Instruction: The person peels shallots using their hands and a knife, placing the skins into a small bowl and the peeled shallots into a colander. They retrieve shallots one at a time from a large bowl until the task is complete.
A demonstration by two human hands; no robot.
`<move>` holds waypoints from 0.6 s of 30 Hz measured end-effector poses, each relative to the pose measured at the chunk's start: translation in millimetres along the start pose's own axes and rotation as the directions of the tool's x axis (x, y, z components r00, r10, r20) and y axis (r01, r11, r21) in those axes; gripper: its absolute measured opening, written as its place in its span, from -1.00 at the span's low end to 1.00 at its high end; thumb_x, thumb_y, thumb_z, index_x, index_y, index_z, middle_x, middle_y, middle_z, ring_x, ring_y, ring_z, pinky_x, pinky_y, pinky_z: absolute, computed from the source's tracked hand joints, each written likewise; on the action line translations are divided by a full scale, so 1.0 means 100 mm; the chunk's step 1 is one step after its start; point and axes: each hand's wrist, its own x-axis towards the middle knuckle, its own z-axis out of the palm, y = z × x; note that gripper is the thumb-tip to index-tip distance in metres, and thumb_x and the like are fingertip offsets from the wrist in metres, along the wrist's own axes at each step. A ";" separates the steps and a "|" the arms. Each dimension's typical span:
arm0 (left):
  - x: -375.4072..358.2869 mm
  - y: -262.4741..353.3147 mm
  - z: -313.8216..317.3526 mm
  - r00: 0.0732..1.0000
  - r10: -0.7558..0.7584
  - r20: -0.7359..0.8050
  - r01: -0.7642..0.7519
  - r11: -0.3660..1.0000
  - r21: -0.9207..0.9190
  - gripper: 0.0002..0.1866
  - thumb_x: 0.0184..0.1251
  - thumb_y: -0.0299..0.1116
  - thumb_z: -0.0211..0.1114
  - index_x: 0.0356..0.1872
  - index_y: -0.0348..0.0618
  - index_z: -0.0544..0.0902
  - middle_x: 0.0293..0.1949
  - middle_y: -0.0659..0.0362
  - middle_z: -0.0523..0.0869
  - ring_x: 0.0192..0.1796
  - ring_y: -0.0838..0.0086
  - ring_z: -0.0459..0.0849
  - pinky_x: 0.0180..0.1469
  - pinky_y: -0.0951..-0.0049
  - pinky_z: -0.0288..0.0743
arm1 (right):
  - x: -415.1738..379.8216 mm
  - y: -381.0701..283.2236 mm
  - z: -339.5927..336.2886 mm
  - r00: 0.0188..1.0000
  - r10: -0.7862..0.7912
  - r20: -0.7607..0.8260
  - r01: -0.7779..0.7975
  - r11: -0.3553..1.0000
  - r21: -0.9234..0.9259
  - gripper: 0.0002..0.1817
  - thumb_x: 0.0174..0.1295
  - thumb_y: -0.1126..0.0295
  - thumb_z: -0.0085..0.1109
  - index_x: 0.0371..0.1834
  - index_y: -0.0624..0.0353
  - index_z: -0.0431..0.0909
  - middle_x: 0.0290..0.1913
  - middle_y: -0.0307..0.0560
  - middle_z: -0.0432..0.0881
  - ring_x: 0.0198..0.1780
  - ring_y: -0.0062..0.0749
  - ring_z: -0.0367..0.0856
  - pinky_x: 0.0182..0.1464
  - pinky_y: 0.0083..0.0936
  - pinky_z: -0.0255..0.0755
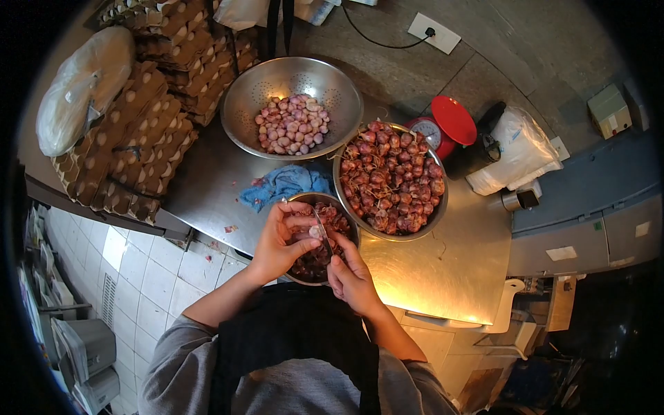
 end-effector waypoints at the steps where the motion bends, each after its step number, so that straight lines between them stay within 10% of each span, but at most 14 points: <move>1: 0.00 0.00 0.01 1.000 0.021 0.003 -0.021 1.000 0.019 -0.44 0.04 -0.68 0.25 0.03 -0.18 0.18 -0.09 0.06 0.52 -0.04 0.47 0.51 0.01 0.49 0.43 | 0.00 0.00 -0.01 1.000 0.000 0.001 0.000 1.000 0.002 -0.45 0.33 0.14 -0.17 0.35 -0.11 -0.06 -0.69 -0.34 0.16 -0.70 -0.73 0.10 -0.68 -0.80 0.03; 8: -0.02 -0.11 0.06 0.995 0.085 -0.057 -0.084 0.996 0.023 -0.46 0.04 -0.72 0.21 0.03 -0.20 0.17 -0.07 0.01 0.50 -0.01 0.42 0.51 0.00 0.46 0.46 | 0.02 0.15 0.00 0.977 -0.187 -0.106 0.154 0.952 -0.265 -0.52 0.34 0.28 -0.17 0.31 0.07 0.09 -0.53 -0.26 0.36 -0.59 -0.78 0.22 -0.54 -0.87 0.10; 12: -0.04 -0.12 0.08 0.993 0.053 -0.102 -0.055 0.998 -0.014 -0.47 0.05 -0.71 0.21 0.02 -0.20 0.18 -0.07 0.02 0.52 -0.02 0.44 0.51 0.02 0.47 0.44 | 0.09 0.27 -0.04 0.887 -0.454 -0.082 0.287 0.682 -0.672 -0.56 0.35 0.33 -0.20 0.28 0.14 0.17 -0.43 -0.31 0.38 -0.53 -0.81 0.21 -0.48 -0.88 0.09; 18: -0.05 -0.14 0.06 0.997 -0.011 -0.079 -0.001 0.989 -0.145 -0.51 0.07 -0.68 0.22 0.00 -0.22 0.19 -0.08 0.02 0.53 0.00 0.43 0.51 0.06 0.48 0.42 | 0.04 0.13 0.01 0.957 -0.231 -0.177 0.177 0.945 -0.275 -0.55 0.35 0.32 -0.21 0.29 0.19 0.15 -0.51 -0.39 0.29 -0.57 -0.79 0.16 -0.53 -0.85 0.06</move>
